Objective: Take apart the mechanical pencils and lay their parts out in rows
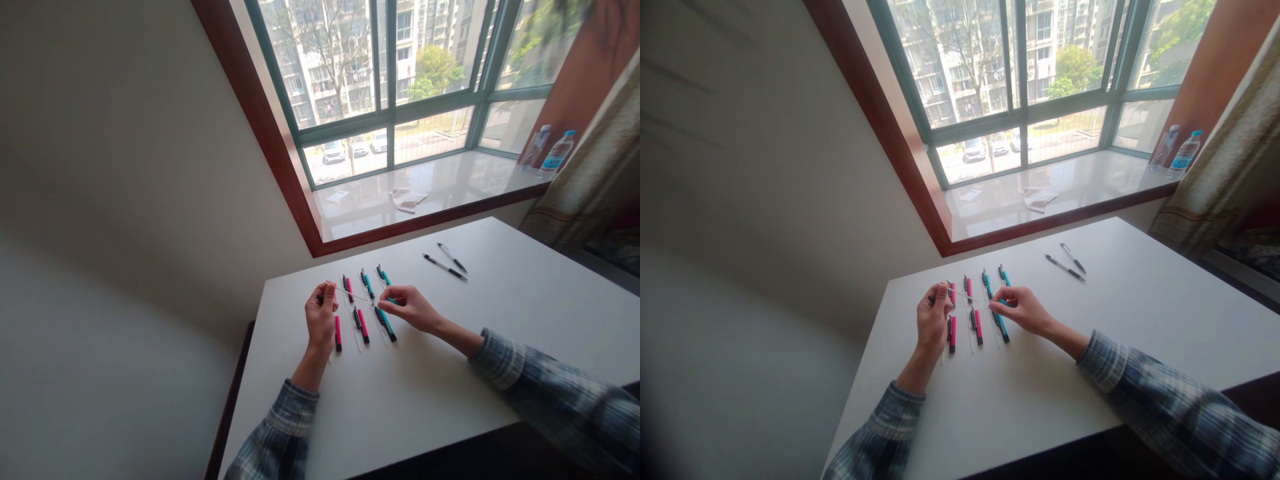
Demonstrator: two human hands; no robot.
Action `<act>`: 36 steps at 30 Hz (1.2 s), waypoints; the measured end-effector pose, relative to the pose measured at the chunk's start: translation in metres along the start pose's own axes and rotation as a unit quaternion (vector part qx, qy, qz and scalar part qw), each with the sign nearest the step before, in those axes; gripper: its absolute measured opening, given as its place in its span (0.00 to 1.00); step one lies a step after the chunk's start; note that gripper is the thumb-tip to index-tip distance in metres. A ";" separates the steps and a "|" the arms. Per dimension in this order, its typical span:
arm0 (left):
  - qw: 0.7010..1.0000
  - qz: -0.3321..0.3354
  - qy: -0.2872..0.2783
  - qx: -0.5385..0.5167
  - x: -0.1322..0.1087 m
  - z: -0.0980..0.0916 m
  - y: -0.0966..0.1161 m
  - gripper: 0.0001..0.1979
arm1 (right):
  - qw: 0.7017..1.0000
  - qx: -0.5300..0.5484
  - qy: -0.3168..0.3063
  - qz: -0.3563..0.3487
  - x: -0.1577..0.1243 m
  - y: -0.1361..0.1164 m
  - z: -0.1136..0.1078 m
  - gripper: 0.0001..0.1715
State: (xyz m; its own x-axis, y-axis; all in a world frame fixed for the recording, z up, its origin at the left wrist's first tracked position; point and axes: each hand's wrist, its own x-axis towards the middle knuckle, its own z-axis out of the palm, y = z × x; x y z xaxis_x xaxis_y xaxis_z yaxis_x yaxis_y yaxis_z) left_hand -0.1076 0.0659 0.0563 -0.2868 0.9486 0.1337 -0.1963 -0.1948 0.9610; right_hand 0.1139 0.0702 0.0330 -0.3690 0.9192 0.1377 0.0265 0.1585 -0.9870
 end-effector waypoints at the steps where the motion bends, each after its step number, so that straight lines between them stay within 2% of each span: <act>1: 1.000 -0.003 -0.010 0.012 -0.001 0.001 0.000 0.21 | 1.000 -0.016 0.002 -0.017 0.000 -0.001 0.000 0.23; 6: 0.996 -0.022 -0.071 0.042 -0.012 0.007 -0.006 0.21 | 0.996 -0.067 -0.014 -0.058 -0.003 -0.002 0.001 0.18; 15: 0.989 0.001 -0.118 0.093 -0.022 0.007 -0.003 0.19 | 0.988 -0.135 -0.032 -0.063 -0.014 -0.011 0.008 0.14; 18: 0.988 0.009 -0.123 0.089 -0.027 0.007 0.000 0.19 | 0.985 -0.160 -0.018 -0.060 -0.023 -0.016 0.008 0.11; 21: 0.992 0.010 -0.104 0.075 -0.028 0.004 0.002 0.19 | 0.978 -0.206 0.011 -0.045 -0.035 -0.016 -0.002 0.11; 27: 0.994 0.003 -0.070 0.080 -0.027 -0.005 0.004 0.19 | 0.939 -0.340 0.050 0.026 -0.060 -0.002 -0.022 0.08; 36: 0.988 -0.004 -0.122 0.097 -0.032 -0.006 0.002 0.17 | 0.887 -0.452 0.019 0.087 -0.068 -0.004 -0.005 0.07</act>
State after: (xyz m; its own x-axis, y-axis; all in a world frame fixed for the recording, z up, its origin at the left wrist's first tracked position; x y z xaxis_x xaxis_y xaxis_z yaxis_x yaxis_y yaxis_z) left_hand -0.1044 0.0338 0.0528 -0.0460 0.9863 0.1585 -0.0082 -0.1591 0.9872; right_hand 0.1437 0.0087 0.0281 -0.2547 0.9670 0.0088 0.8217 0.2212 -0.5252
